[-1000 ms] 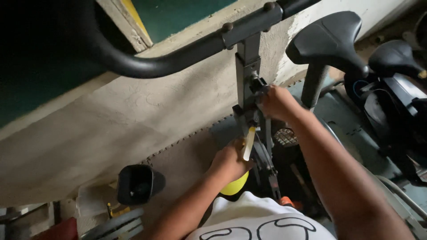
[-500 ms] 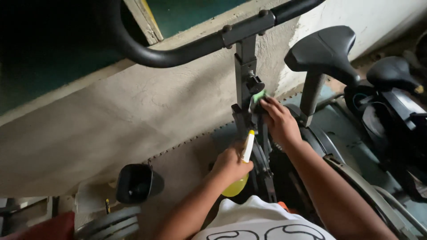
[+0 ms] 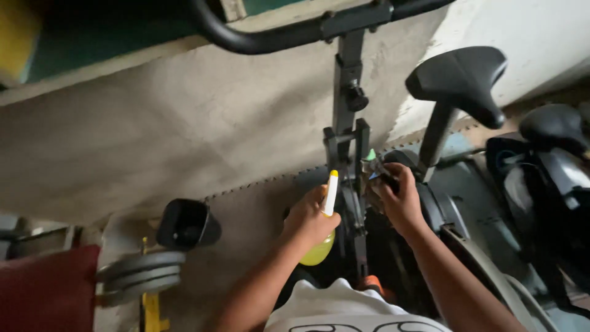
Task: Cleaning various pieces of gym equipment using a spray bottle and a cloth.
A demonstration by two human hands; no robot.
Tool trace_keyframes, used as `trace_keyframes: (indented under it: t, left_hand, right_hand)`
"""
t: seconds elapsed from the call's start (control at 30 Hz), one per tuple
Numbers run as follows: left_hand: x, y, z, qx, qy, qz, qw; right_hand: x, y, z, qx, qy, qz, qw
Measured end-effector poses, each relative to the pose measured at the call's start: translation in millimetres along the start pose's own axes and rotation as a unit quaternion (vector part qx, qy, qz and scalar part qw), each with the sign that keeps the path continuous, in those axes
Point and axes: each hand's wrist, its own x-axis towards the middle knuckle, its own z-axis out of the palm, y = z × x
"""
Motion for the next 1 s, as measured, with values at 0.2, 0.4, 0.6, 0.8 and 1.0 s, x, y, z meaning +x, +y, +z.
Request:
trace_keyframes:
  t: [0.2,0.4,0.6,0.8,1.0]
  left_hand:
    - [22,-51,14,0.044,0.06,0.139,0.987]
    - [37,-37,-8,0.095,0.049,0.103,0.989]
    - [59,-27,-21,0.159,-0.043,0.055,0.985]
    - [83,-47,-23,0.125,-0.078,0.091,0.985]
    - [97,-49,-47,0.036,-0.065,0.196,0.978]
  right_hand:
    - [-14,-20,10,-0.145,0.052,-0.144,0.977]
    - [-1,-51,14,-0.1,0.084,-0.107,0.986]
    - [-2,-60,28,-0.135,0.131,-0.138,0.972]
    - [-13,-72,44,-0.141,0.182,-0.139,0.963]
    - [-15,-87,69,-0.211,0.218,-0.192,0.933]
